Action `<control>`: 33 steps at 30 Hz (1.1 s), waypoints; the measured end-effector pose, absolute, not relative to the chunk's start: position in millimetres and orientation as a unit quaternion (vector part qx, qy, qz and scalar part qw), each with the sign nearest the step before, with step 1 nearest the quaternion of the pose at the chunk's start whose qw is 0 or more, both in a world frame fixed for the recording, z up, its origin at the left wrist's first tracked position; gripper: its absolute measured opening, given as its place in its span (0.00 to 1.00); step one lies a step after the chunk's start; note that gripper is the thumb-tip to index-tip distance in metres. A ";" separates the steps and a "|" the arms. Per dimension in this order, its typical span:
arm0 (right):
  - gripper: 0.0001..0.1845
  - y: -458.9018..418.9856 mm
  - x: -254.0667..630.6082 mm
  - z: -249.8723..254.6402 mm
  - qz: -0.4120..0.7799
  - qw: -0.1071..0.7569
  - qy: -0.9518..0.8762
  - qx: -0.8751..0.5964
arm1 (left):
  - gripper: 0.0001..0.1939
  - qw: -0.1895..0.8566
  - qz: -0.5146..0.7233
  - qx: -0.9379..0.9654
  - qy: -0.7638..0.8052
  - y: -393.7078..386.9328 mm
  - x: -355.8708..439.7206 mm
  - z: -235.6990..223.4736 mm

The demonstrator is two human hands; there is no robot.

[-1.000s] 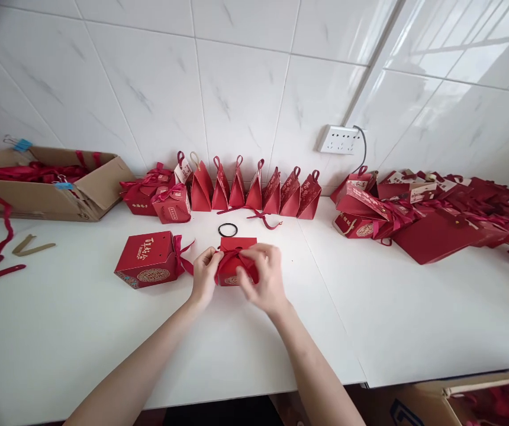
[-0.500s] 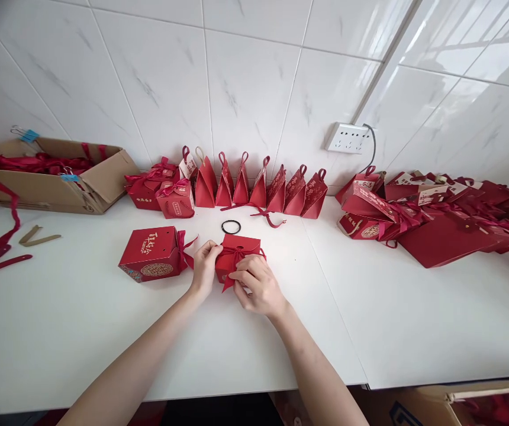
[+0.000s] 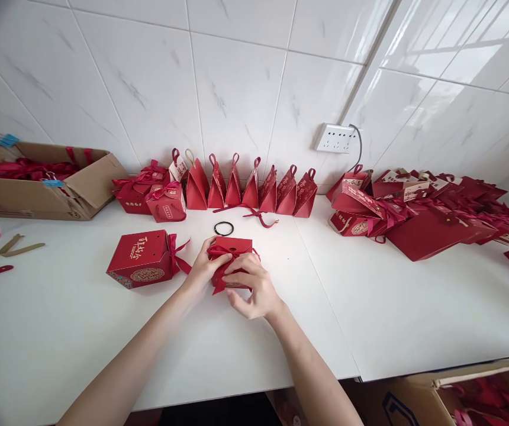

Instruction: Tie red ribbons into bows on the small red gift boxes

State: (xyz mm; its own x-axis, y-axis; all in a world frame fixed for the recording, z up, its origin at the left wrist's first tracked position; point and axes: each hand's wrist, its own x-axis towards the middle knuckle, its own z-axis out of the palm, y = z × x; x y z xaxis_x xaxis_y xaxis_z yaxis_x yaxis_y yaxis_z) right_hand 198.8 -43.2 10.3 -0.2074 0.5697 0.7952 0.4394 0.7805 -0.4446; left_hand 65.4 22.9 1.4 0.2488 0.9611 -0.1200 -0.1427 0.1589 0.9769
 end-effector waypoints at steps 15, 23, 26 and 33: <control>0.24 -23.1 226.7 0.8 0.405 0.476 -0.498 -0.602 | 0.18 0.510 0.498 0.534 0.454 20.4 64.3 -0.4; 0.25 -20.6 230.4 2.3 0.550 0.489 -0.437 -0.518 | 0.12 0.465 0.536 0.518 0.478 16.3 63.7 1.6; 0.24 -20.1 231.5 1.0 0.563 0.504 -0.441 -0.484 | 0.11 0.477 0.545 0.486 0.490 17.2 66.4 -5.6; 0.25 -21.6 240.5 -3.4 0.437 0.518 -0.514 -0.526 | 0.10 0.504 0.535 0.483 0.476 25.3 64.9 -10.6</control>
State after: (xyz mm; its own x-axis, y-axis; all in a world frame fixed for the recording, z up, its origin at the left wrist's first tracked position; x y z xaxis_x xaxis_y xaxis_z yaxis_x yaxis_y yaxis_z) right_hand 240.5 -21.6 -3.4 0.0898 0.9933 0.0730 0.0869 0.0652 -0.9941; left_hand 64.9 25.3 -10.6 -0.0264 0.9990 0.0372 -0.0791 -0.0392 0.9961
